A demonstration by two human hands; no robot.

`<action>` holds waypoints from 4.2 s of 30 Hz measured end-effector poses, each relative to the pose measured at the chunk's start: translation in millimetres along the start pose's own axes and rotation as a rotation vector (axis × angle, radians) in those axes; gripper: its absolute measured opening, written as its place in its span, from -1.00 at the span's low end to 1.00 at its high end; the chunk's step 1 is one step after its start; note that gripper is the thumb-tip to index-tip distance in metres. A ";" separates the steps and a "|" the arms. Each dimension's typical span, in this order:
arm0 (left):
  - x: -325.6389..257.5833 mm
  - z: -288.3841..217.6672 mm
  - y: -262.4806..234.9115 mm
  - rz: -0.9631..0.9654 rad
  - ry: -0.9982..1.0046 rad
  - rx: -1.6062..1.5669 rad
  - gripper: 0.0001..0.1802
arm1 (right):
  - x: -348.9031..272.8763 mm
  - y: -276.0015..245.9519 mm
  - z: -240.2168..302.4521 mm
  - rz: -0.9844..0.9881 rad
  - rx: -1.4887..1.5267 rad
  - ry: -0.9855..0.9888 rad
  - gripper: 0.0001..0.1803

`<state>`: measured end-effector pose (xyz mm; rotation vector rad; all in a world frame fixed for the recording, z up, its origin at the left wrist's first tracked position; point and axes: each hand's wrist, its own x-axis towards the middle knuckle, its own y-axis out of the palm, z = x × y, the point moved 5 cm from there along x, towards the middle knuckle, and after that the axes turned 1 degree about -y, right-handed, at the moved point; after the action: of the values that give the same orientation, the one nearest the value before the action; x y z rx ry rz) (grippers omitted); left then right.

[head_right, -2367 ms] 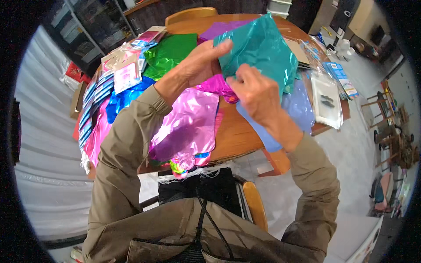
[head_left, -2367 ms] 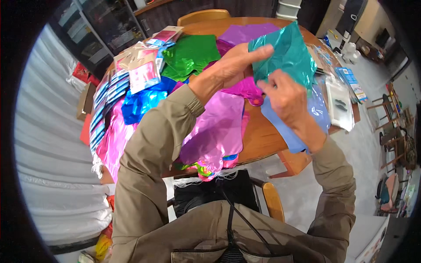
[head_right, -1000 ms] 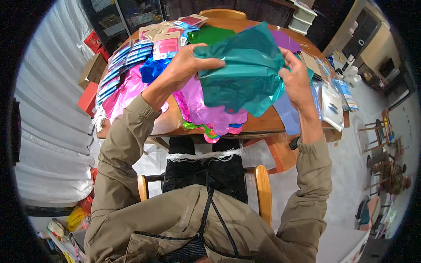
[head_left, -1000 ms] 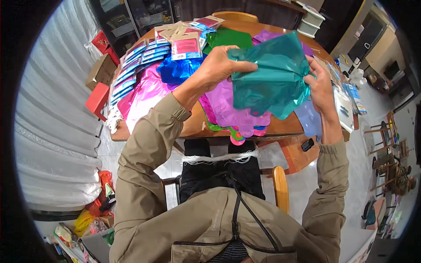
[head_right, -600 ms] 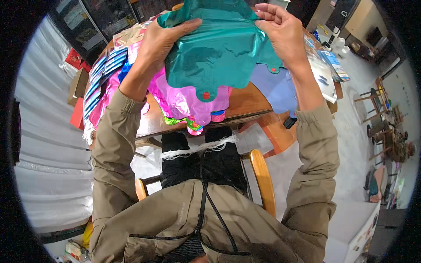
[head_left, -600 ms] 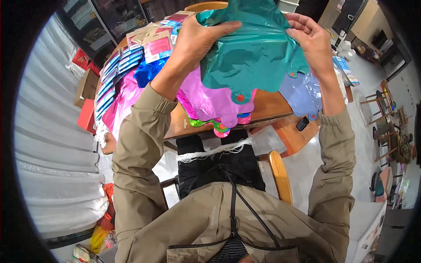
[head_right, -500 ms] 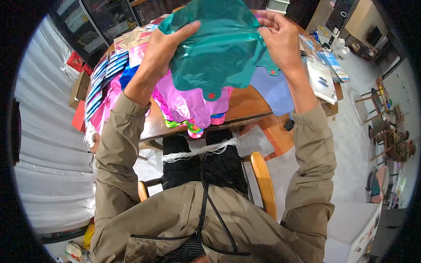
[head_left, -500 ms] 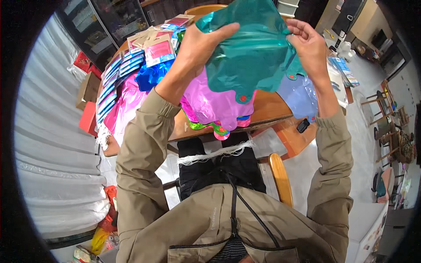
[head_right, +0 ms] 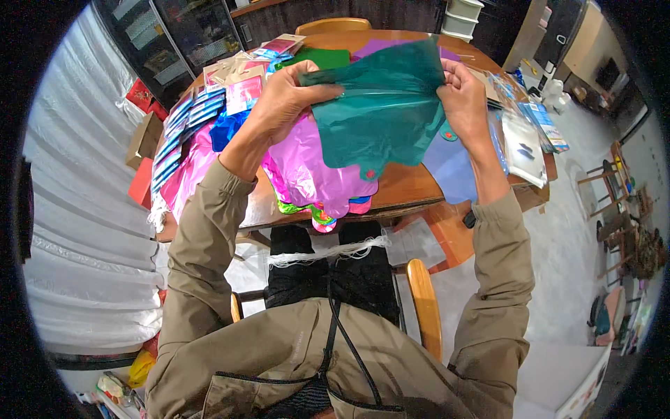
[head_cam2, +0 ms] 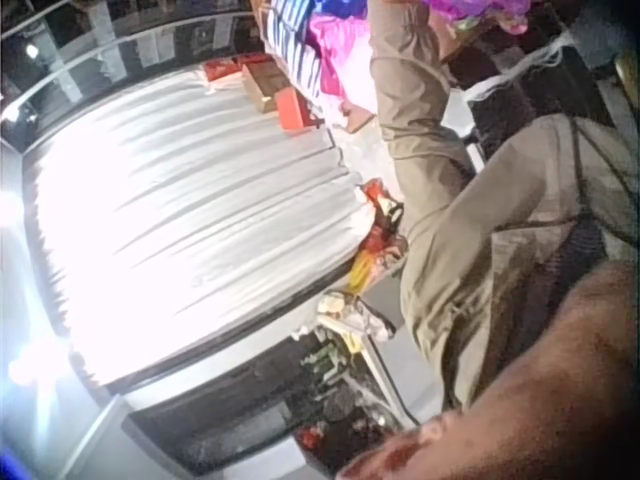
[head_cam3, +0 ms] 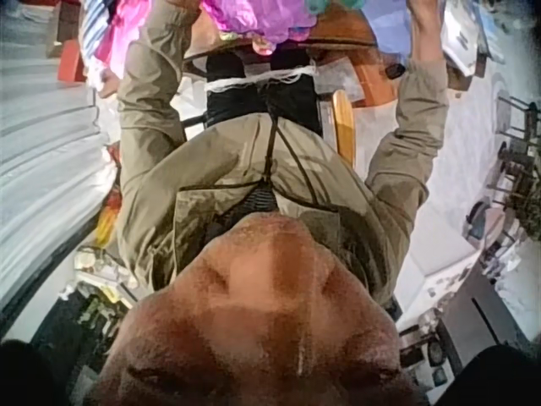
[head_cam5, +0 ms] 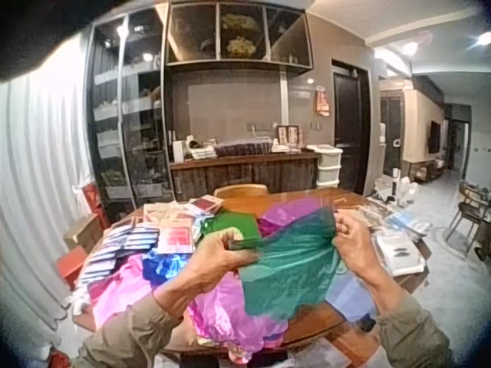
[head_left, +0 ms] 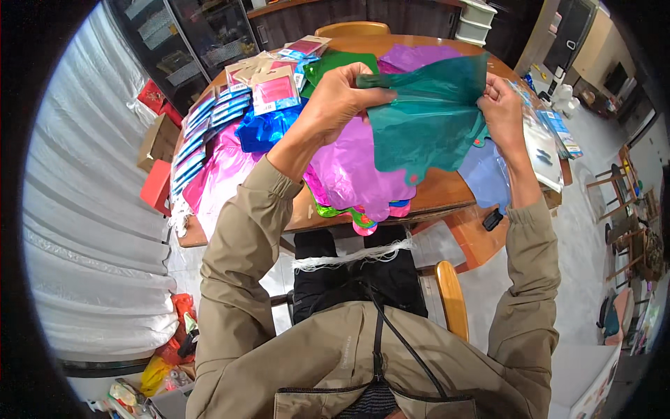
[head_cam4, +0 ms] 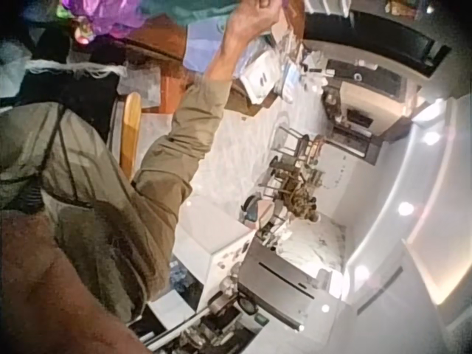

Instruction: Sorting and folding colorful foil balloons on a workspace.

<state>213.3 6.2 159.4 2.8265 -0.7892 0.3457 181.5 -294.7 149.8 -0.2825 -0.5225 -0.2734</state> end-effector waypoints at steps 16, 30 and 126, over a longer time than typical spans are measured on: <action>2.7 0.4 1.6 -0.161 0.145 0.079 -0.81 | -21.3 16.1 19.9 0.076 0.081 0.067 -0.61; -6.4 19.0 3.0 -0.178 0.104 0.064 -0.77 | -34.2 25.9 28.8 0.169 -0.027 -0.017 -0.81; 90.6 120.6 -45.1 0.568 0.221 1.176 -0.63 | -92.5 -76.1 -41.4 0.254 -0.690 0.160 -0.67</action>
<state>333.2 -28.7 63.6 3.2836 -1.7689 1.6399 98.3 -361.9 81.8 -0.9819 -0.2140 -0.2194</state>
